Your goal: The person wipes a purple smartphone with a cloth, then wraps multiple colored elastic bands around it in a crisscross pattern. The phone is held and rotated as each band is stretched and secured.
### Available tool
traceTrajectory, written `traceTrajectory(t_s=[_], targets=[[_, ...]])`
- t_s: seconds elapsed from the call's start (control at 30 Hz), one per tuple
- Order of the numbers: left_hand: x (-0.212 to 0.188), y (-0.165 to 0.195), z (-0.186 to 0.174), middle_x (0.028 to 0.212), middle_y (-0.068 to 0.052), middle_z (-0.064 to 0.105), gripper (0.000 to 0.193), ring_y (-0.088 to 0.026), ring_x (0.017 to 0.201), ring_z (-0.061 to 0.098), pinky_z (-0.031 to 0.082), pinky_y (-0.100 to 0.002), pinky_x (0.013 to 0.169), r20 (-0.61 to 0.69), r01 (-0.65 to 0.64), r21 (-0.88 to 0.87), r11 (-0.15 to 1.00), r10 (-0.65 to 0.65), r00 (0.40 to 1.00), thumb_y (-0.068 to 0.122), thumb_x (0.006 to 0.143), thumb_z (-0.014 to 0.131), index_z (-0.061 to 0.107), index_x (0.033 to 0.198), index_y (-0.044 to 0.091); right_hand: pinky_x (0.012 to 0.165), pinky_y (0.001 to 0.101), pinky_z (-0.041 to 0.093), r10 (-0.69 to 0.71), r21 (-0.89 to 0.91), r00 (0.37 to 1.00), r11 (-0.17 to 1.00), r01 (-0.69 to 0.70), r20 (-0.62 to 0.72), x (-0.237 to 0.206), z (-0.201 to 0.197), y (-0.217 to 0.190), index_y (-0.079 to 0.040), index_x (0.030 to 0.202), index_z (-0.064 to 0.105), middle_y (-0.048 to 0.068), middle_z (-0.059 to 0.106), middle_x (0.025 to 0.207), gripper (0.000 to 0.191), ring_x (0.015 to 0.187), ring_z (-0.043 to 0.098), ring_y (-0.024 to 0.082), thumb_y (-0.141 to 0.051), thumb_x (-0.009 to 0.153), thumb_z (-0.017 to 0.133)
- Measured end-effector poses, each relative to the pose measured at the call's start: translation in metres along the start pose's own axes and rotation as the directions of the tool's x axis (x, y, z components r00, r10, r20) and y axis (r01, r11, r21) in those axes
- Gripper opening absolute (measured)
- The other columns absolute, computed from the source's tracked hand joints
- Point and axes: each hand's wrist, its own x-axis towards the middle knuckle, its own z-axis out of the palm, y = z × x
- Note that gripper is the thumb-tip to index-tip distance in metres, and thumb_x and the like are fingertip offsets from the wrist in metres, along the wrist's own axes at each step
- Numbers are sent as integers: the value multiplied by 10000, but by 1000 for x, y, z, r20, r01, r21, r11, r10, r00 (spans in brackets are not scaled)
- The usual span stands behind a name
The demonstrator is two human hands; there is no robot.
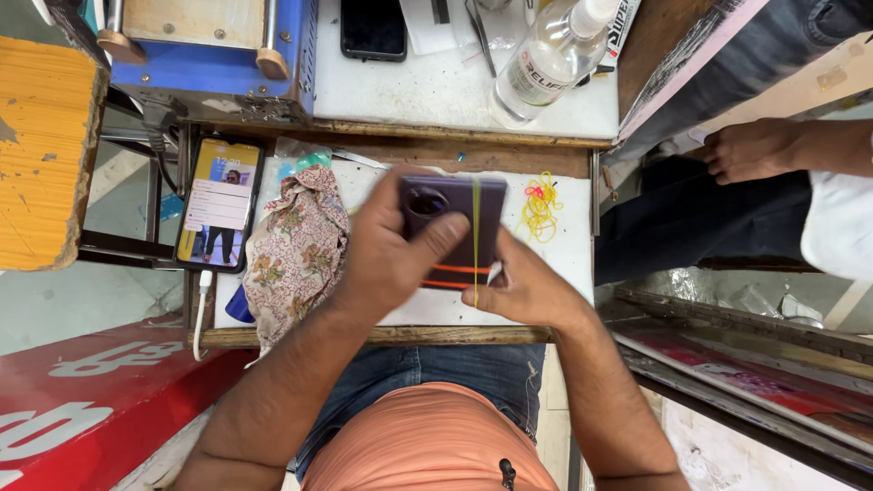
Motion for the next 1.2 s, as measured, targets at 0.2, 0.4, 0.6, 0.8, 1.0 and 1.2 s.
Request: traceTrajectory(t_s=[0.2,0.4,0.6,0.8,1.0,1.2], targets=[[28,17,-19,1121,-100,713,295,-183,1025,701,589,-346,977,-297,-250,-409,878,131,946,31,991,755,582,1231,28,496,252,513,285,210,950,928,-307,132,-57,17,74,-17,916,711,79,733,781,342,600,681,134,-283,1046,540],[50,12,-29,1091,-93,700,270,-188,1002,693,588,-345,969,-412,-346,-536,770,119,903,39,1024,739,599,1254,20,592,267,434,33,920,944,241,310,-327,-104,43,95,-27,970,636,96,714,891,379,675,511,103,-251,1236,486],[20,-6,9,1122,-49,701,341,-136,969,670,571,-265,851,-293,-253,-508,824,111,950,69,990,784,574,1258,60,562,258,509,216,915,928,-206,346,-303,-64,30,33,5,1366,506,116,714,1263,688,640,548,125,-559,972,486],[-15,-20,17,1163,-129,727,360,-270,1008,757,628,-368,859,366,-489,394,778,355,860,7,957,717,539,1265,56,751,371,615,125,901,992,433,-30,-27,-40,4,0,37,1457,427,143,686,1081,928,764,689,184,-717,929,542],[-13,-24,19,990,-101,718,300,-298,861,726,581,-411,767,339,-469,531,706,330,881,58,978,730,550,1217,72,768,366,602,279,741,907,669,52,-315,-46,-16,-13,84,1270,615,111,712,960,331,687,659,130,-160,1052,658],[-10,-16,25,974,-125,700,242,-323,890,721,569,-411,756,304,-416,602,681,286,909,104,1009,683,546,1203,58,840,328,622,183,413,898,911,-2,-400,-31,-20,-49,61,1173,676,71,731,957,227,802,715,109,-92,1030,588]])
